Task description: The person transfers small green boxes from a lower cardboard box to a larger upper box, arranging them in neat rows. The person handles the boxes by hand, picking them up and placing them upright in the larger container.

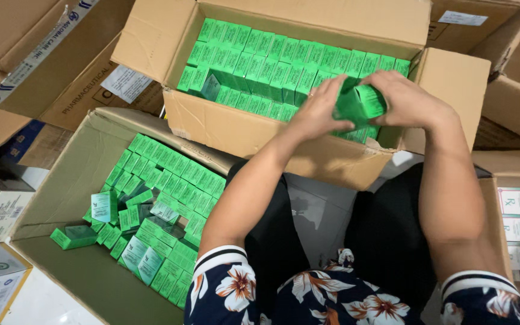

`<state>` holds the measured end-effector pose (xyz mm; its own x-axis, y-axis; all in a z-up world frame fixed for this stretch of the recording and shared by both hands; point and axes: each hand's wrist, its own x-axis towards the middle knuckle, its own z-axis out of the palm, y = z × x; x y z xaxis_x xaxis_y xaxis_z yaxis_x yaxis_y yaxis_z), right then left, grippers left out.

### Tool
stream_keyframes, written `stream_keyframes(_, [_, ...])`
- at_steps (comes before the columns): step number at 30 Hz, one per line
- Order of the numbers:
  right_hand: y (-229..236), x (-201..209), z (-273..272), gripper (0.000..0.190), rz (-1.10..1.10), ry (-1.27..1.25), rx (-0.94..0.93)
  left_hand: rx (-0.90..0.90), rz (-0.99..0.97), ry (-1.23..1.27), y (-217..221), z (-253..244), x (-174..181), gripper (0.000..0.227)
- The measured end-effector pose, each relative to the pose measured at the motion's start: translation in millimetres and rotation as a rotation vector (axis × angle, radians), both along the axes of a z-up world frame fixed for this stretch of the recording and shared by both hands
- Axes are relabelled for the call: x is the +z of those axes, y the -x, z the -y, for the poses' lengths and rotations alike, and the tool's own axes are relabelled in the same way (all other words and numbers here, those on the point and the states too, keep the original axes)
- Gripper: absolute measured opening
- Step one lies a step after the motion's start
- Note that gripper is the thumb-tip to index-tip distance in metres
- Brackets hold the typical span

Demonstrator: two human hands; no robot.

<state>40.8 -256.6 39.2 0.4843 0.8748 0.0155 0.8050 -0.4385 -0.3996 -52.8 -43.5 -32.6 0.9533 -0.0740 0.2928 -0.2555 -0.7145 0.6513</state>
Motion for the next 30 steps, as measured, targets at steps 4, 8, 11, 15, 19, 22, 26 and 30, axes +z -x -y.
stream_keyframes(4, [-12, -32, 2, 0.077, 0.198, 0.154, -0.017, 0.127, 0.031, 0.126, -7, -16, -5, 0.095])
stream_keyframes(8, [-24, -65, -10, 0.059, 0.503, 0.220, 0.013, 0.243, 0.106, 0.183, -8, -28, -7, 0.086])
stream_keyframes(11, [-31, -87, -24, 0.043, 0.557, 0.194, 0.044, 0.317, 0.091, 0.201, -8, -32, -5, 0.080])
stream_keyframes(15, [-42, -110, -38, 0.040, 0.672, 0.241, 0.046, 0.327, 0.124, 0.223, -7, -34, -4, 0.074])
stream_keyframes(19, [-46, -128, -37, 0.046, 0.543, 0.276, -0.098, 0.324, 0.120, 0.222, -7, -35, -5, 0.072])
stream_keyframes(22, [-46, -131, -36, 0.064, 0.486, 0.265, -0.180, 0.335, 0.109, 0.203, -8, -37, -5, 0.074])
stream_keyframes(26, [-42, -114, -35, 0.083, 0.448, 0.324, -0.265, 0.331, 0.135, 0.202, -6, -39, -4, 0.073])
stream_keyframes(30, [-26, -90, -31, 0.089, 0.264, 0.354, -0.342, 0.327, 0.110, 0.206, -6, -41, -2, 0.075])
